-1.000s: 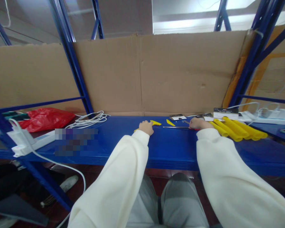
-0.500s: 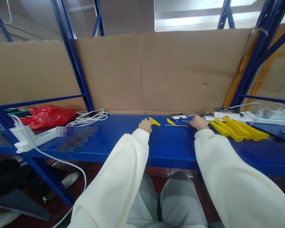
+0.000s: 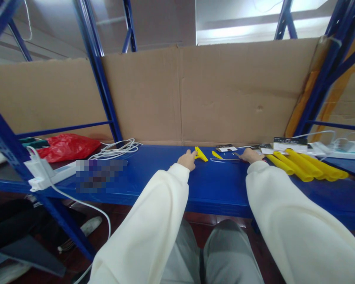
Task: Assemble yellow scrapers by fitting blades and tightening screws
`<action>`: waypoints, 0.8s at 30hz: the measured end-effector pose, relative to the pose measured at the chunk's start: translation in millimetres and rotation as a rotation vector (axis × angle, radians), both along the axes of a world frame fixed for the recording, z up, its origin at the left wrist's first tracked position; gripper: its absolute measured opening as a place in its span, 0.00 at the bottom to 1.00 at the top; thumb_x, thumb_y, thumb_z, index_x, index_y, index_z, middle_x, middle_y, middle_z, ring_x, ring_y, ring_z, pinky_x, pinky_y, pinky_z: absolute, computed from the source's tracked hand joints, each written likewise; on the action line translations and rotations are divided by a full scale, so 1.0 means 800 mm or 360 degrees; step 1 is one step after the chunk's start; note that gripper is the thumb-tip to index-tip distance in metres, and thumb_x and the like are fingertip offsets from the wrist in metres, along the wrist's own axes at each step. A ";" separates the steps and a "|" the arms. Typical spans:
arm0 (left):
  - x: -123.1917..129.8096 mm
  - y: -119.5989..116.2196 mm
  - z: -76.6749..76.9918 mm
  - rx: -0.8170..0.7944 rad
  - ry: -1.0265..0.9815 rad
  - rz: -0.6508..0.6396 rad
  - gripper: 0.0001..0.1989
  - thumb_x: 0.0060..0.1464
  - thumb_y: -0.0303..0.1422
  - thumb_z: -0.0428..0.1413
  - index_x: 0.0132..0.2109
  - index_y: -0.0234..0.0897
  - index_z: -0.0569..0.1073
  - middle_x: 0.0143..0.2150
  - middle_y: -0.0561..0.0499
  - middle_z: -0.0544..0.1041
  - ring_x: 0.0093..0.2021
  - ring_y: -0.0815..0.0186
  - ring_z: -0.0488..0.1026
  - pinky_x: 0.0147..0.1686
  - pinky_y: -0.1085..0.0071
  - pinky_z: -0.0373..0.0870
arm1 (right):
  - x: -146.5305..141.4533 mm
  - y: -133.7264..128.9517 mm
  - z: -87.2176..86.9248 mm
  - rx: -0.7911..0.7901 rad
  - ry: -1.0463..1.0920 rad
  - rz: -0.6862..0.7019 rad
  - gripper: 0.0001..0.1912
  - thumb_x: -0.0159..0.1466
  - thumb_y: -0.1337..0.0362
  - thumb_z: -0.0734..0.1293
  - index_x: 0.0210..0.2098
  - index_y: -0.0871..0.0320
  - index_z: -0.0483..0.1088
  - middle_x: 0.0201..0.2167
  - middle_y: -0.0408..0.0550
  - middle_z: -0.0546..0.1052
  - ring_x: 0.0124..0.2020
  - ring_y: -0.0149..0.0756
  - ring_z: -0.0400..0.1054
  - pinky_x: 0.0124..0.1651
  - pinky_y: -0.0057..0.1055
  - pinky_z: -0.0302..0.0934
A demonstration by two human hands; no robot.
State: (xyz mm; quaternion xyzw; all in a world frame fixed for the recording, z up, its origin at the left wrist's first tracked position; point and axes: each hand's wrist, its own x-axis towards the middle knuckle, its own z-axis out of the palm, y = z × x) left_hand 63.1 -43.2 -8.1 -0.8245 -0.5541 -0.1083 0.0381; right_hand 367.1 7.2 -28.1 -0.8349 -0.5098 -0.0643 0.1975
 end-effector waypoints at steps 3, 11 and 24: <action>0.000 0.000 0.000 0.0001 0.0003 -0.0005 0.25 0.59 0.24 0.50 0.62 0.42 0.63 0.56 0.41 0.66 0.53 0.55 0.74 0.50 0.62 0.71 | -0.005 -0.002 0.009 -0.0170 0.0061 -0.0115 0.31 0.56 0.39 0.67 0.46 0.58 0.76 0.48 0.67 0.76 0.51 0.60 0.70 0.54 0.63 0.56; 0.000 0.000 -0.001 0.0010 0.0030 -0.0035 0.24 0.61 0.26 0.49 0.63 0.43 0.63 0.56 0.41 0.67 0.52 0.55 0.75 0.50 0.62 0.71 | -0.035 -0.028 0.027 -0.0255 0.0172 -0.0157 0.27 0.61 0.49 0.66 0.53 0.61 0.74 0.53 0.68 0.74 0.55 0.59 0.68 0.57 0.59 0.55; 0.000 -0.002 0.000 0.0021 0.0030 -0.0046 0.25 0.64 0.30 0.47 0.67 0.49 0.62 0.55 0.43 0.71 0.54 0.56 0.74 0.52 0.65 0.68 | -0.073 -0.045 0.051 0.0307 0.0514 0.0278 0.11 0.61 0.65 0.65 0.38 0.61 0.79 0.40 0.56 0.80 0.44 0.46 0.74 0.45 0.32 0.64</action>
